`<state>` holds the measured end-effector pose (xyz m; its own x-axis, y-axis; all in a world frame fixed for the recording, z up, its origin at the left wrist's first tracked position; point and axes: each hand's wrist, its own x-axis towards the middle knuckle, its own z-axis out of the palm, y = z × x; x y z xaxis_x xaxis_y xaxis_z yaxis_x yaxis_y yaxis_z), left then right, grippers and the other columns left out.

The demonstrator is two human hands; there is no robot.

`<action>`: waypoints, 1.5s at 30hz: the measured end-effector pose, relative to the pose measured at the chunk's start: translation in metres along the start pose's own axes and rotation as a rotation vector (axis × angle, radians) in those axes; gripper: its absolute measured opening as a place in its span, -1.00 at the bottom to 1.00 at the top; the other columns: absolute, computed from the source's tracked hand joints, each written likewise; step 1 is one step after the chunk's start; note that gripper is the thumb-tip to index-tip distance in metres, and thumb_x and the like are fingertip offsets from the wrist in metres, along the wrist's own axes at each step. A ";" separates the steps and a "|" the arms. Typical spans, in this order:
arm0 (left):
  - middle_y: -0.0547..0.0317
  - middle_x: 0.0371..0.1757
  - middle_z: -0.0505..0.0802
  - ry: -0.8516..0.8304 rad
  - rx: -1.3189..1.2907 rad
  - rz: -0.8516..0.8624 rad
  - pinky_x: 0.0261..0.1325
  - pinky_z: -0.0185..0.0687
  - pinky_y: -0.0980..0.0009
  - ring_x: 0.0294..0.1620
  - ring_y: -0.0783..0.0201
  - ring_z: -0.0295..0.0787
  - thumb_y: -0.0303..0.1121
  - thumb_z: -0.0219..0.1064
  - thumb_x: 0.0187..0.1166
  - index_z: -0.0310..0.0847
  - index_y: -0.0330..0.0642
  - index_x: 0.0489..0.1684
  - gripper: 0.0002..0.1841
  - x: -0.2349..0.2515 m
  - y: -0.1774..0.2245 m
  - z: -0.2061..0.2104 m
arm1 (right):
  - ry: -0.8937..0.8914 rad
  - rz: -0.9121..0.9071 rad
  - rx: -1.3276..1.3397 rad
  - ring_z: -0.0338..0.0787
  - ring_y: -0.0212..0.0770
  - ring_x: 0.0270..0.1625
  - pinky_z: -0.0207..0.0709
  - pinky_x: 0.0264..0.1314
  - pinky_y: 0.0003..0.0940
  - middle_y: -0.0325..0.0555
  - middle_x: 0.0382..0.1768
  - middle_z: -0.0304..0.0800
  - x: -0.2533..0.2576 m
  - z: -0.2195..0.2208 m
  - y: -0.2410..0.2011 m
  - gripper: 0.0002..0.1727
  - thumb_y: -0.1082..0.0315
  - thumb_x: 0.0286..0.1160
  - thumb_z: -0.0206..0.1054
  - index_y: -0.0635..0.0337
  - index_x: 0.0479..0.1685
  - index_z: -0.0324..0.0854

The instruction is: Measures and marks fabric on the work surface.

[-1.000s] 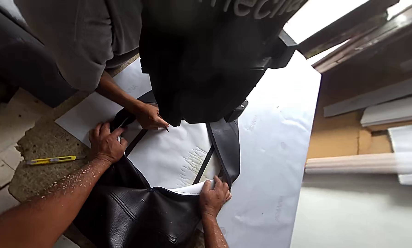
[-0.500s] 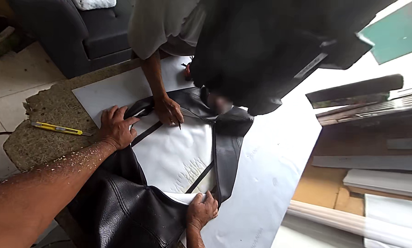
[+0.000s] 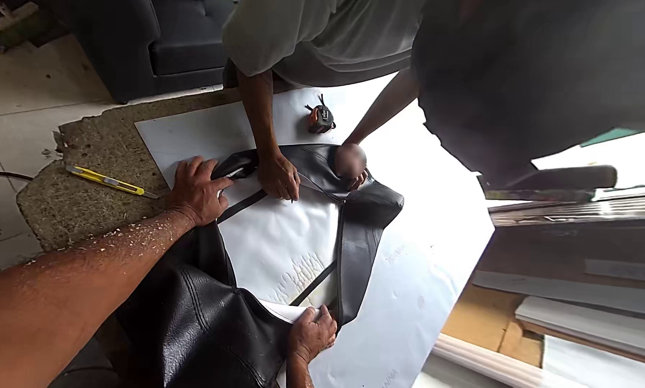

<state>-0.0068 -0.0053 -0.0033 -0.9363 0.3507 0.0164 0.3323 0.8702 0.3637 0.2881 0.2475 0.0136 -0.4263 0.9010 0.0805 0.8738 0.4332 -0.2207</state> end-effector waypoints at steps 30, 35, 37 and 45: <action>-0.04 0.66 0.56 0.069 0.091 0.053 0.61 0.11 -0.41 0.75 -0.25 0.26 -0.09 0.23 0.44 0.76 0.43 0.30 -0.57 -0.003 0.011 -0.005 | -0.049 0.075 -0.023 0.61 0.18 0.51 0.17 0.65 0.35 0.14 0.41 0.70 0.011 -0.002 0.006 -0.49 0.00 0.51 0.15 0.00 0.29 0.80; -0.04 0.60 0.61 0.118 0.128 0.098 0.52 0.21 -0.40 0.66 -0.26 0.38 -0.08 0.21 0.45 0.78 0.40 0.28 -0.58 -0.001 0.009 0.003 | -0.071 0.105 0.029 0.56 0.23 0.54 0.00 0.74 0.37 0.17 0.40 0.69 0.009 0.010 0.018 -0.50 0.00 0.55 0.15 -0.02 0.31 0.78; -0.05 0.58 0.63 0.142 0.133 0.107 0.52 0.22 -0.39 0.64 -0.28 0.40 -0.09 0.19 0.45 0.80 0.37 0.25 -0.58 0.000 0.008 0.006 | -0.065 0.105 0.043 0.55 0.24 0.54 -0.03 0.75 0.37 0.16 0.39 0.68 0.008 0.015 0.022 -0.49 -0.01 0.55 0.15 -0.04 0.33 0.77; -0.18 0.55 0.65 0.131 0.130 0.178 0.54 0.28 -0.37 0.61 -0.34 0.45 -0.08 0.14 0.47 0.80 0.15 0.28 -0.54 -0.007 0.004 -0.003 | -0.072 0.083 0.063 0.58 0.24 0.55 0.02 0.72 0.46 0.14 0.46 0.68 0.000 0.003 0.018 -0.45 -0.06 0.55 0.12 -0.06 0.37 0.76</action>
<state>0.0005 -0.0052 0.0009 -0.8658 0.4618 0.1925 0.4968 0.8391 0.2214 0.3034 0.2551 0.0064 -0.3708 0.9287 -0.0100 0.8913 0.3528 -0.2848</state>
